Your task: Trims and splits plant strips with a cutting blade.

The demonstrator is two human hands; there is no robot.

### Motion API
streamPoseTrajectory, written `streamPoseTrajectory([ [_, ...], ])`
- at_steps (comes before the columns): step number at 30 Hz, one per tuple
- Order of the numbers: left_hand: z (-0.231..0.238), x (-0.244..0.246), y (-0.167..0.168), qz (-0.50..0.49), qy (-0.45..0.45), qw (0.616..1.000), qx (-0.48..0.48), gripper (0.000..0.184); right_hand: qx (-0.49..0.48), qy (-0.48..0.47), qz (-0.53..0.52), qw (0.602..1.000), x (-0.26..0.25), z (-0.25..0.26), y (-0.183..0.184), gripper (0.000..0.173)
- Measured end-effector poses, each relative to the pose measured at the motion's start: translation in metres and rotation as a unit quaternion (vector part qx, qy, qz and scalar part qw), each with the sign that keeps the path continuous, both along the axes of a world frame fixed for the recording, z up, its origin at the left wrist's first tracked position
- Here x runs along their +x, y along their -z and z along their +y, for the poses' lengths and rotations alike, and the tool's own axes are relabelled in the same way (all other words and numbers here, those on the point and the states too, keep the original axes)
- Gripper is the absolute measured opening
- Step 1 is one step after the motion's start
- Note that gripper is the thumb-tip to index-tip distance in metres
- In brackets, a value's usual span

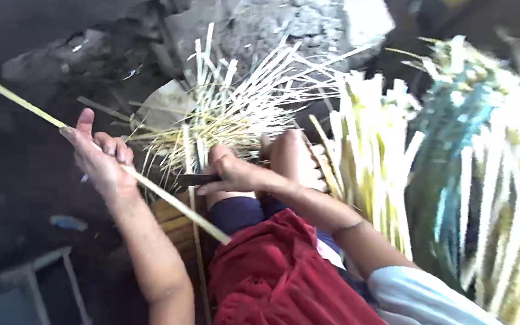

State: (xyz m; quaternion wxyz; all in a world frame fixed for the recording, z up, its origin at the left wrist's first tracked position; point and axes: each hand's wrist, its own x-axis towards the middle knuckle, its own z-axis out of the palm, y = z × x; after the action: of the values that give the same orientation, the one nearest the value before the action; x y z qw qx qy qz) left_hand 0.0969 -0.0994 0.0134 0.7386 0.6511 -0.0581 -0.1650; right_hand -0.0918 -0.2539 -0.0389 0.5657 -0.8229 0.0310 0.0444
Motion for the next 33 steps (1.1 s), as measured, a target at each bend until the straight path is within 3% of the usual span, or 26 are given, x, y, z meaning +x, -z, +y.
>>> streamPoseTrajectory([
  [2,-0.023,0.009,0.018,-0.063,0.129,0.977,0.159,0.054,0.029,0.113,-0.023,0.993,-0.003,-0.013,0.005,0.028],
  [5,-0.037,0.019,0.075,-0.192,0.261,0.871,0.370,0.047,0.137,0.238,-0.015,0.961,-0.014,-0.034,0.012,0.024],
  [10,-0.024,0.051,0.184,-0.304,0.384,0.699,0.521,0.045,0.336,0.259,0.066,0.903,-0.061,-0.051,0.080,0.028],
  [13,-0.042,0.069,0.215,-0.348,0.404,0.633,0.561,0.042,0.405,0.276,0.119,0.864,-0.092,-0.046,0.119,0.028],
  [15,-0.089,0.076,0.217,-0.366,0.427,0.606,0.562,0.041,0.434,0.285,0.146,0.842,-0.106,-0.040,0.136,0.028],
  [20,-0.289,0.027,0.164,-0.495,0.471,0.590,0.429,0.028,0.471,0.291,0.162,0.817,-0.120,-0.045,0.149,0.023],
  [21,-0.332,0.010,0.151,-0.503,0.490,0.580,0.413,0.033,0.476,0.296,0.158,0.813,-0.120,-0.049,0.151,0.022],
  [23,-0.416,-0.022,0.129,-0.489,0.526,0.574,0.394,0.061,0.494,0.309,0.158,0.797,-0.119,-0.058,0.154,0.020],
  [25,-0.469,-0.050,0.115,-0.502,0.520,0.594,0.353,0.065,0.527,0.318,0.155,0.773,-0.117,-0.063,0.156,0.019],
  [27,-0.486,-0.070,0.102,-0.529,0.503,0.615,0.298,0.058,0.553,0.319,0.150,0.755,-0.115,-0.063,0.157,0.019],
  [29,-0.473,-0.069,0.097,-0.560,0.487,0.617,0.263,0.052,0.568,0.315,0.146,0.746,-0.112,-0.061,0.159,0.020],
  [31,-0.436,-0.045,0.102,-0.564,0.468,0.622,0.274,0.046,0.572,0.308,0.145,0.746,-0.109,-0.061,0.160,0.021],
  [33,-0.377,-0.006,0.118,-0.505,0.448,0.654,0.341,0.045,0.569,0.304,0.144,0.750,-0.106,-0.062,0.160,0.024],
])
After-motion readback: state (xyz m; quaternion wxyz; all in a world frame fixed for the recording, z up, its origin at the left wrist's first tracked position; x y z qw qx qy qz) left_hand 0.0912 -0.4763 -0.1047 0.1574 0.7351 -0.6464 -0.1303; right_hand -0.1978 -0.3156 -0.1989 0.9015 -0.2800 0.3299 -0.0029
